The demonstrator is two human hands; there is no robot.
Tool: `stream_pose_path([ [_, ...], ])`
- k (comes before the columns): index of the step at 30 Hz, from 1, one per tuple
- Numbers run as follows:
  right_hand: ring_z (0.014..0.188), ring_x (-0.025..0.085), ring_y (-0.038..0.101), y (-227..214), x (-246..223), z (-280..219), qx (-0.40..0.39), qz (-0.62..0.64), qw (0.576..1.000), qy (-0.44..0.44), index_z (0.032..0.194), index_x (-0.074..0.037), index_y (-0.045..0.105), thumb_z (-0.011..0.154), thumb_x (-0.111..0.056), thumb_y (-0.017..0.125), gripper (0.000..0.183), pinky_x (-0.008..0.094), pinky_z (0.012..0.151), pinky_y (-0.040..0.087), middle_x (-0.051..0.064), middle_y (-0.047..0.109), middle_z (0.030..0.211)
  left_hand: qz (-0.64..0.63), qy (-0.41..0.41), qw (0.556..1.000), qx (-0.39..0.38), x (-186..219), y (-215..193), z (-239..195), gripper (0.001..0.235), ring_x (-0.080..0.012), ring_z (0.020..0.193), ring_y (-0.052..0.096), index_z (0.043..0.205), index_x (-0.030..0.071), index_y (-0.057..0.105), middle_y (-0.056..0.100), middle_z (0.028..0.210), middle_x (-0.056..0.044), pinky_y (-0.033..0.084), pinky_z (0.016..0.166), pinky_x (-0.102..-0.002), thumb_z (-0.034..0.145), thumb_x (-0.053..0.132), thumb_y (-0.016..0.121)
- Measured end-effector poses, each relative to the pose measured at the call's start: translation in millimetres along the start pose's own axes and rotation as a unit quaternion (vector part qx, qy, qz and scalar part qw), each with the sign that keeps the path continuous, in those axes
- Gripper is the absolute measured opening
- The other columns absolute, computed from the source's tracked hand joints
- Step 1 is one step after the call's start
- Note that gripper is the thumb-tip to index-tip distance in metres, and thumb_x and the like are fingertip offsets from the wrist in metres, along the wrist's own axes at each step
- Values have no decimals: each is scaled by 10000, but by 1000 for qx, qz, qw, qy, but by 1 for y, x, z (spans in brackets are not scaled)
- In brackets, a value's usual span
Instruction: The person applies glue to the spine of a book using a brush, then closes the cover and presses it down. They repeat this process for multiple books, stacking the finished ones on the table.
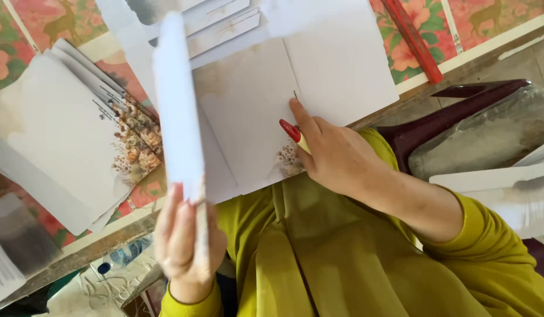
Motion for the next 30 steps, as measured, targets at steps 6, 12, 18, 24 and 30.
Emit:
stream_pose_path([
  [6, 900, 460, 580, -11, 5, 1, 16, 64, 997, -31, 1485, -67, 243, 873, -206, 512, 683, 536, 701, 447, 209, 602, 1050, 4, 69, 967, -243, 21, 39, 24, 144, -415, 1069, 627, 1069, -69, 599, 569, 1194, -181, 600, 899, -484, 946, -40, 530],
  [12, 331, 87, 340, -51, 13, 17, -128, 247, 960, 32, 1506, -194, 305, 954, -163, 439, 570, 190, 285, 289, 36, 481, 490, -18, 17, 952, -305, 25, 67, -3, 268, -435, 1185, 552, 707, 30, 588, 511, 1312, -215, 510, 999, -525, 941, 25, 459],
  [18, 1150, 92, 649, -107, 14, 72, -87, 294, 947, 96, 1180, -147, 642, 853, -236, 464, 382, 338, 1030, 374, -21, 745, 1034, 7, 38, 953, -299, 24, 64, 8, 304, -365, 1198, 544, 900, -69, 679, 510, 1302, -217, 510, 1018, -452, 967, -13, 388],
  [24, 402, 19, 277, -116, 147, 90, -7, 675, 737, -38, 1068, -33, 616, 733, -80, 512, 354, 156, 396, 249, 180, 691, 1115, 19, -7, 944, -329, 26, 22, 60, 368, -354, 1153, 642, 1273, 329, 578, 429, 1373, -262, 551, 979, -369, 978, 114, 614],
  [30, 755, 283, 672, -82, 111, -54, 496, 784, 372, 23, 828, -39, 738, 546, -324, 819, 410, 444, 587, 558, 137, 685, 928, 200, 11, 924, -327, 16, 59, 36, 254, -385, 1244, 510, 1101, 8, 676, 495, 1349, -212, 454, 1062, -458, 974, -4, 457],
])
Point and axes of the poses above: each hand's wrist, its own z-axis towards the middle knuckle, its own y-axis out of the palm, x = y × z, the point moved 2 cm from there along z, towards the middle knuckle
